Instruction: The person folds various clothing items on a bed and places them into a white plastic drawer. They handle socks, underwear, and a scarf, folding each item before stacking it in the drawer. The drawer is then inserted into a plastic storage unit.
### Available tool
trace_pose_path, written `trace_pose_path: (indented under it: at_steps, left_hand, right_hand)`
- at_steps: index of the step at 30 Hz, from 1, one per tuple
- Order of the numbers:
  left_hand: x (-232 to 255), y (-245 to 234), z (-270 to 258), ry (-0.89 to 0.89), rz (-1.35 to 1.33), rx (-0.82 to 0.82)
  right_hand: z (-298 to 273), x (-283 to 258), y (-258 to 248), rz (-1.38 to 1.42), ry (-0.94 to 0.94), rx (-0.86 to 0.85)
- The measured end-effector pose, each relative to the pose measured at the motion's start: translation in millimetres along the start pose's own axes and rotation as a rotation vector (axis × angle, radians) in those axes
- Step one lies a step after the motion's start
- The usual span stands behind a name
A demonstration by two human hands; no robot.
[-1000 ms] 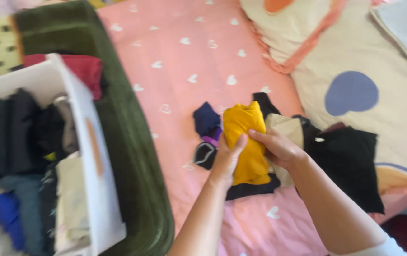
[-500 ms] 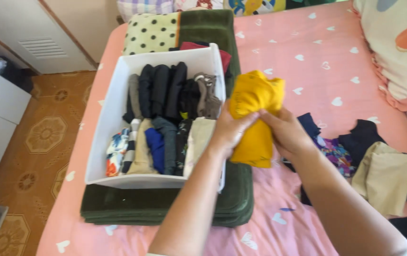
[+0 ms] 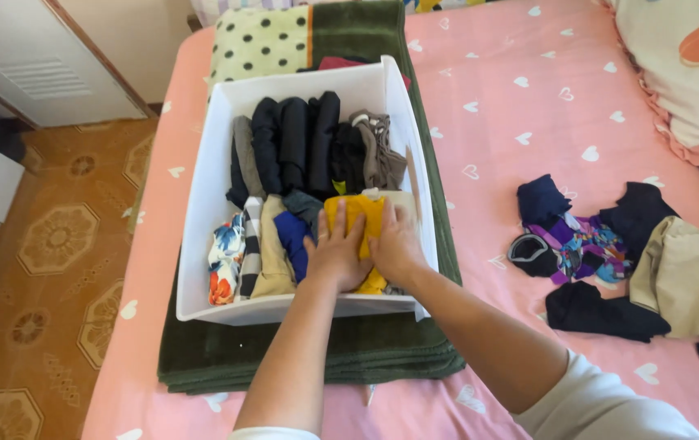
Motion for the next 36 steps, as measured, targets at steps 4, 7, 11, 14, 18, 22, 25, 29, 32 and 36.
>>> trace_pose_path:
  at_steps: [4,7,11,14,18,22,25,29,32,36]
  left_hand:
    - [7.3,20.6,13.5,0.055,-0.005,-0.047]
    - [7.1,28.9,11.0,-0.022,0.026,-0.077]
    - [0.0,50.2,33.2,-0.147,0.096,-0.072]
    - [-2.7,41.5,44.9,-0.196,0.101,-0.135]
    - [24.9,-17.4,54.5,-0.136,-0.032,0.601]
    - [169.0,-28.2,60.4,0.291,-0.242,0.971]
    - [260.5,49.6,89.7,0.52,-0.478,0.793]
    - [310.4,202.4,136.0,0.318,-0.62,0.146]
    - [312.5,273.2,144.9,0.163,-0.517,-0.074]
    - [307.8,336.6,133.7,-0.147,-0.584,-0.305]
  right_hand:
    - [29.7,25.7,24.1,0.053,-0.023,-0.036]
    - [49.6,26.3,62.0,0.188,-0.085,-0.101]
    - [51.1,32.2,88.9,0.588,0.01,-0.296]
    - [34.4,29.8,52.3,0.916,0.134,-0.371]
    - [2.0,21.9,-81.1,1.143,-0.076,-0.055]
    - [-16.4,144.7,-177.4,1.14,0.007,0.207]
    - [-56.2,290.9,-186.5,0.209,0.187,0.268]
    - [-148.7,458.9,-127.1,-0.298,0.43,-0.224]
    - [-178.1,496.9,-105.9,-0.436,0.49,-0.432]
    - [-165.3,503.2,-102.3,-0.258,0.527,-0.237]
Point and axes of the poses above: each hand's wrist, its own z-axis towards the middle knuckle, its own y-axis out of the palm, x = y × z, the point moved 5 cm from there along z, towards the middle knuckle, and after that the axes turned 7 degrees about z, right-handed, at the moved point
